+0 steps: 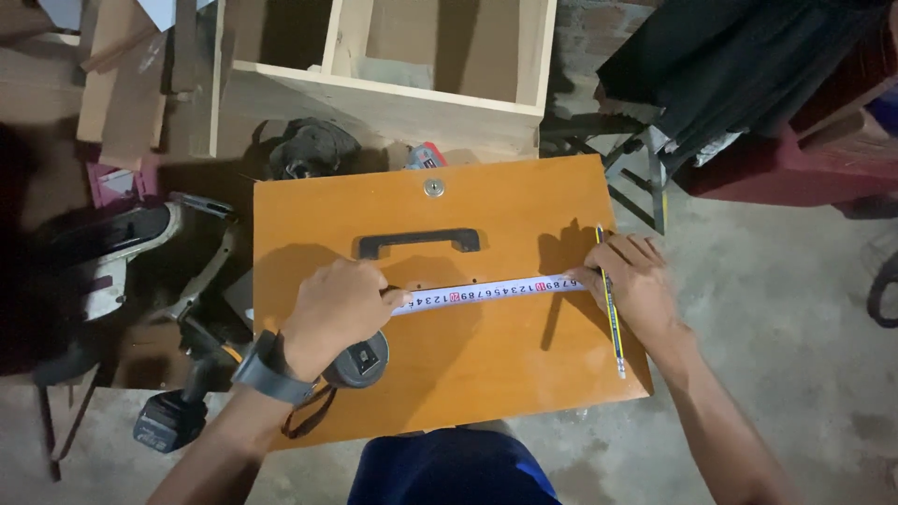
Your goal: The person measures an orange wooden board using a tape measure and marks specific points with a pencil. They repeatedly adjust the tape measure to take different measurements and make corresponding marks on the board's surface.
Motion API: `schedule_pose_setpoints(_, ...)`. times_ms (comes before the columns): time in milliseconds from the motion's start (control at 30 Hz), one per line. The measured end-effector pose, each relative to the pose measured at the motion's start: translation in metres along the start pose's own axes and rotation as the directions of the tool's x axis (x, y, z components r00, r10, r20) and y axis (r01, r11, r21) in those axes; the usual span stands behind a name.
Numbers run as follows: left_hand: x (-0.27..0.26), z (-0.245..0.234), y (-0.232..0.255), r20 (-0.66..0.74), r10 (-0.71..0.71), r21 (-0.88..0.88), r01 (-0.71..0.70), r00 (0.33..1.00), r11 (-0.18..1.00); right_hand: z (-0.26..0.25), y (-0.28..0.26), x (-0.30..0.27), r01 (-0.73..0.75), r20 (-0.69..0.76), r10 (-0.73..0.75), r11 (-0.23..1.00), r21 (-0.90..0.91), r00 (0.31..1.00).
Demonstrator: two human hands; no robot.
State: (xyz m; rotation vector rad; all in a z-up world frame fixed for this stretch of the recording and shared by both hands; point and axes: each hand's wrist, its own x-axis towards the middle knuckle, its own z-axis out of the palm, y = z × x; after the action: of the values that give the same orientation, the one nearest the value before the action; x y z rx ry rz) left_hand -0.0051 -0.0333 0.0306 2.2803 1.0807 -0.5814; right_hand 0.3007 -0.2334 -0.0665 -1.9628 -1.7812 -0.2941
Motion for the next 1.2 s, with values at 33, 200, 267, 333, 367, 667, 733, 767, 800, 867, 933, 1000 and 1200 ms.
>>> schedule_pose_setpoints(33,0.0,0.001,0.0,-0.001,-0.006,-0.003,0.006,1.0,1.0,0.0,0.001,0.0,0.009,0.019,-0.009,1.0,-0.004,1.0)
schedule_pose_setpoints(200,0.005,0.006,-0.008,-0.024,-0.006,0.021,0.007,1.0,1.0,0.004,0.0,0.005,0.018,0.003,-0.019,0.999,0.03,1.0)
schedule_pose_setpoints(267,0.003,0.003,-0.006,-0.008,-0.018,0.02,0.018,1.0,1.0,0.005,0.002,0.004,0.022,0.005,-0.022,0.999,0.028,1.0)
schedule_pose_setpoints(333,0.001,0.0,-0.003,-0.023,-0.03,0.002,0.03,0.999,1.0,0.004,0.002,0.004,0.009,0.032,-0.011,0.998,0.069,0.999)
schedule_pose_setpoints(367,0.001,0.0,-0.004,-0.022,-0.026,0.004,0.026,0.999,1.0,0.006,0.003,0.002,0.006,0.032,-0.008,0.998,0.066,0.999)
schedule_pose_setpoints(667,-0.001,-0.007,0.0,-0.005,-0.084,0.007,0.084,0.996,0.996,0.017,0.003,-0.002,0.006,0.003,-0.007,0.993,0.117,1.0)
schedule_pose_setpoints(733,0.001,-0.008,0.0,0.03,-0.078,0.026,0.078,0.996,0.997,0.011,-0.009,0.007,0.018,0.011,-0.02,0.986,0.167,1.0)
schedule_pose_setpoints(767,0.0,-0.008,0.001,0.03,-0.077,0.027,0.076,0.997,0.997,0.014,-0.007,0.005,0.017,0.01,-0.019,0.986,0.166,1.0)
schedule_pose_setpoints(800,0.0,-0.008,0.001,0.026,-0.085,0.02,0.085,0.996,0.996,0.016,-0.004,0.003,0.009,0.027,-0.014,0.986,0.165,1.0)
schedule_pose_setpoints(867,-0.001,-0.008,0.003,0.024,-0.09,0.013,0.09,0.996,0.996,0.02,-0.002,-0.001,-0.001,0.044,-0.006,0.987,0.16,0.999)
schedule_pose_setpoints(933,-0.003,-0.01,0.005,0.067,-0.11,0.024,0.109,0.992,0.994,0.021,-0.001,-0.002,-0.014,0.042,0.007,0.984,0.179,0.999)
schedule_pose_setpoints(1000,-0.001,-0.009,0.006,0.054,-0.103,0.016,0.102,0.993,0.995,0.019,-0.001,0.0,-0.021,0.052,0.013,0.985,0.172,0.999)
schedule_pose_setpoints(1200,0.002,-0.007,0.007,0.052,-0.116,0.03,0.115,0.992,0.993,0.018,-0.005,0.0,-0.063,0.049,0.056,0.988,0.144,0.997)
